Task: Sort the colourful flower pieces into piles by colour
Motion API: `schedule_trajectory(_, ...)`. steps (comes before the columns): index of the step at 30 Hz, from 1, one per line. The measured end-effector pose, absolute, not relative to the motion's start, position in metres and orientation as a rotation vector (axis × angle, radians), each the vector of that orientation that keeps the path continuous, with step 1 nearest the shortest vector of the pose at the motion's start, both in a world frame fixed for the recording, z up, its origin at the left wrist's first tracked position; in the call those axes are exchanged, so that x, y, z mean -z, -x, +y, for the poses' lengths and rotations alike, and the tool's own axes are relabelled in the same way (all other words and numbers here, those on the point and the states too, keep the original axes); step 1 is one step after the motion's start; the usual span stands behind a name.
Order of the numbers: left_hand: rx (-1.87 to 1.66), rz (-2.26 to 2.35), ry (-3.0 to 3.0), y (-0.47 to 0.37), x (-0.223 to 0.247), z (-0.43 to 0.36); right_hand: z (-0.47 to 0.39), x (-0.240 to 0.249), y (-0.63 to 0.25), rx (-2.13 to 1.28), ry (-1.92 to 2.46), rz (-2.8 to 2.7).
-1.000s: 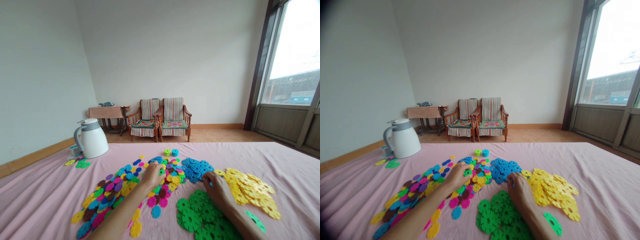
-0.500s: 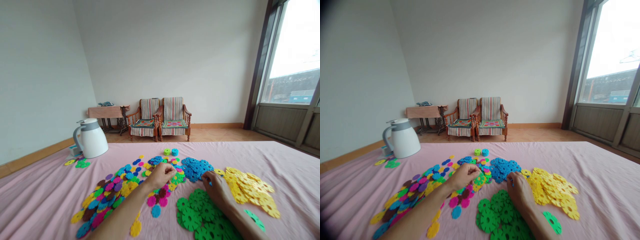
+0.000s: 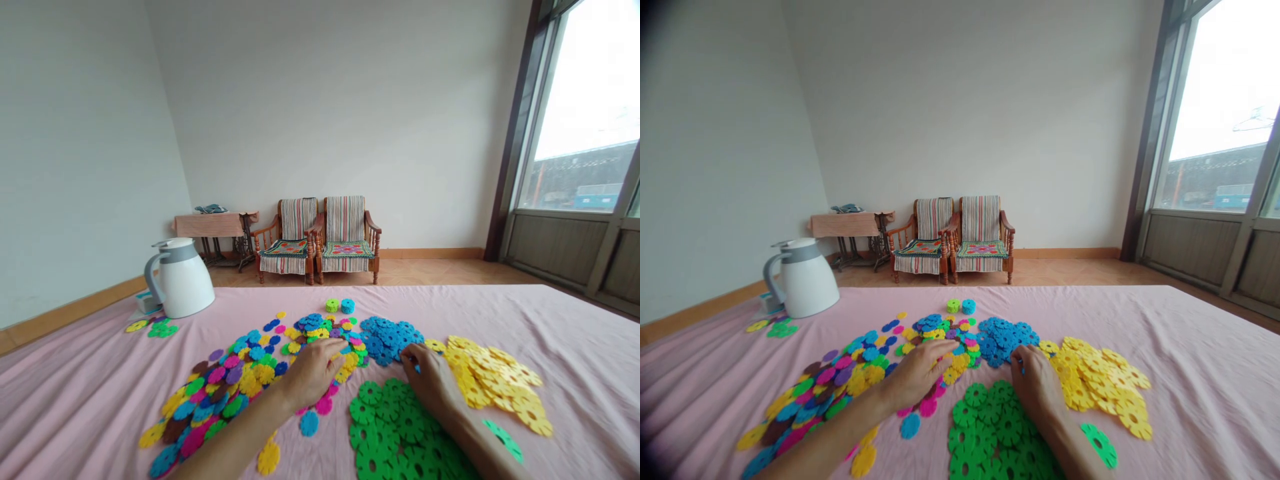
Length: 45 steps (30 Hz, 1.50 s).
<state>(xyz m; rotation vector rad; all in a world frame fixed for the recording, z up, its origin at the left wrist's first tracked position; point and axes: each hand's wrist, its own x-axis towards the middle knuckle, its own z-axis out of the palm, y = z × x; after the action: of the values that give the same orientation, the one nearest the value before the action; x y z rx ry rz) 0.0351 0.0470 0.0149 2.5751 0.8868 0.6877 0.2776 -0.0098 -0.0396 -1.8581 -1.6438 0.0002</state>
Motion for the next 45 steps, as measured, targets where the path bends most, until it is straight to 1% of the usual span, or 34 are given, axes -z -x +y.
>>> schedule_trajectory(4, -0.317, 0.881, -2.783, -0.011, -0.013, 0.021, -0.01, 0.04, -0.277, -0.004, 1.866, -1.641)
schedule_trajectory(6, -0.258, 0.913, -2.827, 0.001, -0.012, 0.013, -0.01, 0.04, -0.277, -0.005, 1.867, -1.641)
schedule_trajectory(8, -0.322, 0.991, -2.859, 0.013, -0.012, 0.012, -0.011, 0.04, -0.277, -0.005, 1.868, -1.64)
schedule_trajectory(12, -0.599, 1.288, -2.863, 0.04, -0.009, 0.029, -0.011, 0.041, -0.277, 0.0, 1.864, -1.645)
schedule_trajectory(15, -0.736, 1.488, -2.813, 0.056, -0.004, 0.044, -0.01, 0.042, -0.278, 0.0, 1.858, -1.653)
schedule_trajectory(18, -0.816, 1.493, -2.777, 0.058, -0.002, 0.047, -0.01, 0.044, -0.28, -0.004, 1.85, -1.657)
schedule_trajectory(22, -0.759, 1.238, -2.785, 0.04, -0.002, 0.032, -0.01, 0.044, -0.281, -0.013, 1.846, -1.661)
schedule_trajectory(25, -0.671, 1.168, -2.804, 0.029, -0.004, 0.022, -0.01, 0.043, -0.281, -0.014, 1.849, -1.659)
schedule_trajectory(28, -0.651, 1.251, -2.796, 0.034, -0.003, 0.025, -0.011, 0.042, -0.28, -0.011, 1.853, -1.655)
schedule_trajectory(35, -0.717, 1.616, -2.706, 0.073, 0.004, 0.055, -0.012, 0.042, -0.279, -0.014, 1.855, -1.646)
schedule_trajectory(37, -0.734, 1.601, -2.697, 0.074, 0.004, 0.056, -0.012, 0.042, -0.279, -0.01, 1.849, -1.639)
schedule_trajectory(42, -0.71, 1.394, -2.728, 0.06, 0.0, 0.045, -0.012, 0.042, -0.279, -0.006, 1.836, -1.646)
schedule_trajectory(45, -0.684, 1.489, -2.747, 0.06, 0.001, 0.047, -0.012, 0.041, -0.279, -0.011, 1.844, -1.642)
